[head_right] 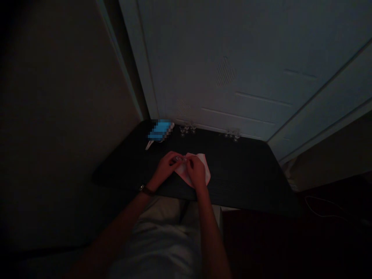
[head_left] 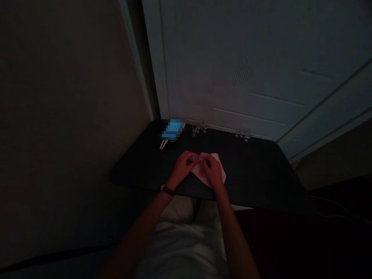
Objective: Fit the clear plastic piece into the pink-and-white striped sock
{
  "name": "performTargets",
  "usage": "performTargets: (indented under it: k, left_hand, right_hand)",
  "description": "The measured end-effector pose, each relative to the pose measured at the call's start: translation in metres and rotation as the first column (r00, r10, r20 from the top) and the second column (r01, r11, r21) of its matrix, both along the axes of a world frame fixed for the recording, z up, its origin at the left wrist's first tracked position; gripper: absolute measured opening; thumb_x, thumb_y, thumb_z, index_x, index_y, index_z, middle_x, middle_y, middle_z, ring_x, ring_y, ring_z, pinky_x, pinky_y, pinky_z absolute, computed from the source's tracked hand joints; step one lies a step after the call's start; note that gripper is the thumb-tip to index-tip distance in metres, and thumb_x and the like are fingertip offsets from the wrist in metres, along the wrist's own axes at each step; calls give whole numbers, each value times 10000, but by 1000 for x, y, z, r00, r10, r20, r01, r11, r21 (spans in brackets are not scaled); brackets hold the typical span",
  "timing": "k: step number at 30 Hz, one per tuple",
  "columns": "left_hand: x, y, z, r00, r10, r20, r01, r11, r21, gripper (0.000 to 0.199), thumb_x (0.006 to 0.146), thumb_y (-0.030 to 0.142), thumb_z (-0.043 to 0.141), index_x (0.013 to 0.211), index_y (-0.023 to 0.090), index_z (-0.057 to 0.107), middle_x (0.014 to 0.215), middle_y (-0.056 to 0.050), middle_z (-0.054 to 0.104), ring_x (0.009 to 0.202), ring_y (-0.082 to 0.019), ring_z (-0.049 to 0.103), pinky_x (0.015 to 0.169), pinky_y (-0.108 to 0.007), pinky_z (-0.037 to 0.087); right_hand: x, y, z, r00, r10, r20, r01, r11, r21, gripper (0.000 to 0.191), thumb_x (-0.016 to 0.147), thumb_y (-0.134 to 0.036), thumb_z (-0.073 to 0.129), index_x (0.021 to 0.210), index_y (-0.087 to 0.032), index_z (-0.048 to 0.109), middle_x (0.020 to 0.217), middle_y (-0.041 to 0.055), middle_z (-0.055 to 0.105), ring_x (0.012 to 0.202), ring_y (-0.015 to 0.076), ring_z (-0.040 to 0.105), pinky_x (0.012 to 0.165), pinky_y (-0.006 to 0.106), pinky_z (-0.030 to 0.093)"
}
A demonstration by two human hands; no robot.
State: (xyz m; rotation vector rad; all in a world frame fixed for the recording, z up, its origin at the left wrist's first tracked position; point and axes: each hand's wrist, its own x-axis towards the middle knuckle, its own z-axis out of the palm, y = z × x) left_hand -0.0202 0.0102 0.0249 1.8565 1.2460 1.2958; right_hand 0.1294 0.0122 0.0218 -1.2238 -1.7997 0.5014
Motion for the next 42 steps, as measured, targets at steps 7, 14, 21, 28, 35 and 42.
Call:
performTargets:
  k: [7, 14, 21, 28, 35, 42]
  left_hand:
    - [0, 1, -1, 1000, 1, 3, -1, 1000, -5, 164, 770, 302, 570, 898, 204, 597, 929, -28, 551, 838, -149, 560, 676, -254, 493]
    - [0, 1, -3, 1000, 14, -2, -14, 1000, 20, 128, 770, 272, 575, 877, 203, 587, 894, -13, 550, 802, -133, 556, 658, -238, 481]
    - [1, 1, -3, 999, 30, -36, -29, 999, 21, 117, 762, 237, 579, 873, 202, 569, 886, -10, 549, 783, -127, 555, 639, -232, 470]
    - [2, 0, -4, 999, 50, -1, -50, 998, -33, 145, 746, 267, 594, 858, 197, 534, 862, -5, 553, 749, -126, 554, 608, -229, 466]
    - [1, 2, -3, 999, 48, 4, -48, 999, -12, 192, 723, 325, 609, 860, 198, 565, 872, -17, 570, 789, -146, 568, 646, -242, 481]
    - [1, 3, -3, 998, 54, 23, -53, 998, -38, 353, 744, 240, 560, 1093, 213, 512, 966, -39, 593, 797, -152, 578, 651, -259, 484]
  right_hand:
    - [0, 0, 2, 1000, -2, 5, 2, 1000, 2, 154, 824, -203, 422, 834, -198, 576, 876, 37, 625, 809, 172, 559, 725, 277, 415]
    - [-1, 0, 1, 1000, -9, 20, 9, 1000, -9, 166, 829, -222, 421, 834, -201, 585, 850, 36, 623, 790, 174, 555, 712, 281, 415]
    - [0, -1, 0, 1000, -8, -10, 8, 1000, -18, 165, 829, -226, 428, 849, -195, 589, 856, 36, 621, 779, 171, 564, 702, 278, 417]
    - [-1, -2, 1, 1000, -24, 11, 25, 999, -25, 175, 821, -209, 426, 853, -200, 597, 869, 38, 629, 802, 177, 561, 716, 288, 419]
    - [0, -1, 2, 998, -49, 33, 50, 999, -20, 162, 816, -209, 423, 835, -198, 584, 850, 29, 619, 793, 163, 552, 718, 268, 414]
    - [1, 1, 1, 998, -36, 53, 36, 999, -10, 180, 829, -209, 397, 829, -196, 576, 841, 27, 608, 793, 161, 540, 706, 263, 402]
